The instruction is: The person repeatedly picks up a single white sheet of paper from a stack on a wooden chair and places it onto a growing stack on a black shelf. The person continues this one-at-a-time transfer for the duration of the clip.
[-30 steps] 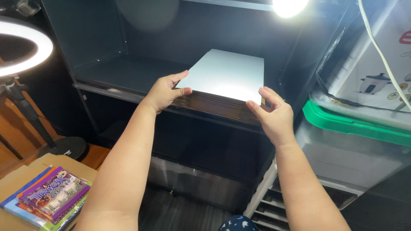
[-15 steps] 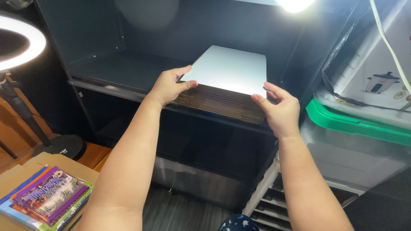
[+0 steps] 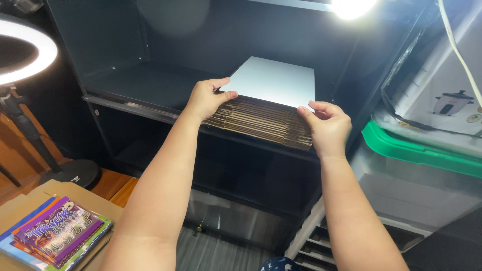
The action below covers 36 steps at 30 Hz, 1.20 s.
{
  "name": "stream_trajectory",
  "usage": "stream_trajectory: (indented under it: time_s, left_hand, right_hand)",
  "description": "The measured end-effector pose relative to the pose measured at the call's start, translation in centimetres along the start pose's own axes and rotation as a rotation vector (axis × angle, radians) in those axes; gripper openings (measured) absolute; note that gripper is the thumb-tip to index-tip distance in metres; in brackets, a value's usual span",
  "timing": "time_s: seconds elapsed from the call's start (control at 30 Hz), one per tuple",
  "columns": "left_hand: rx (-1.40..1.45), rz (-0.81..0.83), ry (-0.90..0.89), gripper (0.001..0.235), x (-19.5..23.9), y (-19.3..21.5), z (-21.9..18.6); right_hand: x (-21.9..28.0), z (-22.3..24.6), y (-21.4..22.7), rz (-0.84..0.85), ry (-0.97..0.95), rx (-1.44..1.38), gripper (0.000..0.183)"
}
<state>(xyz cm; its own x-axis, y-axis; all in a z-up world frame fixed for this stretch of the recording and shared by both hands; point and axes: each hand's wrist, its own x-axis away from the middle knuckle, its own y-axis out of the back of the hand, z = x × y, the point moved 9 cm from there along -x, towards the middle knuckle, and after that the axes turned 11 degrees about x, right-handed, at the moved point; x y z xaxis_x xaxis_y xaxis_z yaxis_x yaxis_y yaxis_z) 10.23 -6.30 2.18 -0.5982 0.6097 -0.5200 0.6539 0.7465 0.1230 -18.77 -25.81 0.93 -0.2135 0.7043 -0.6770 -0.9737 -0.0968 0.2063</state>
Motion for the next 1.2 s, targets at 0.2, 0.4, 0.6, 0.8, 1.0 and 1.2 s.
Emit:
stream_trajectory:
  time_s: [0.2, 0.4, 0.6, 0.8, 1.0, 1.2]
  left_hand:
    - [0.014, -0.005, -0.010, 0.068, 0.2, 0.0, -0.2]
    - [-0.004, -0.034, -0.015, 0.065, -0.5, 0.2, 0.6]
    - [0.006, -0.071, -0.019, 0.062, -0.4, 0.2, 0.7]
    - [0.008, -0.103, -0.123, 0.053, -0.3, -0.1, 1.5]
    - [-0.011, -0.196, -0.153, 0.037, -0.2, 0.3, 2.7]
    - [-0.242, -0.412, -0.184, 0.018, 3.8, 1.3, 0.0]
  right_hand:
    - [-0.4, -1.0, -0.5, 0.003, -0.028, -0.029, 0.032]
    - [-0.7, -1.5, -0.8, -0.024, 0.000, -0.035, 0.032]
    - [-0.7, -1.3, -0.9, -0.033, 0.014, -0.047, 0.030]
    - [0.0, -1.2, -0.4, -0.052, 0.060, -0.081, 0.023]
    - [0.0, -0.9, -0.3, -0.027, 0.086, -0.067, 0.018]
    - [1.2, 0.2, -0.2, -0.073, 0.104, -0.082, 0.015]
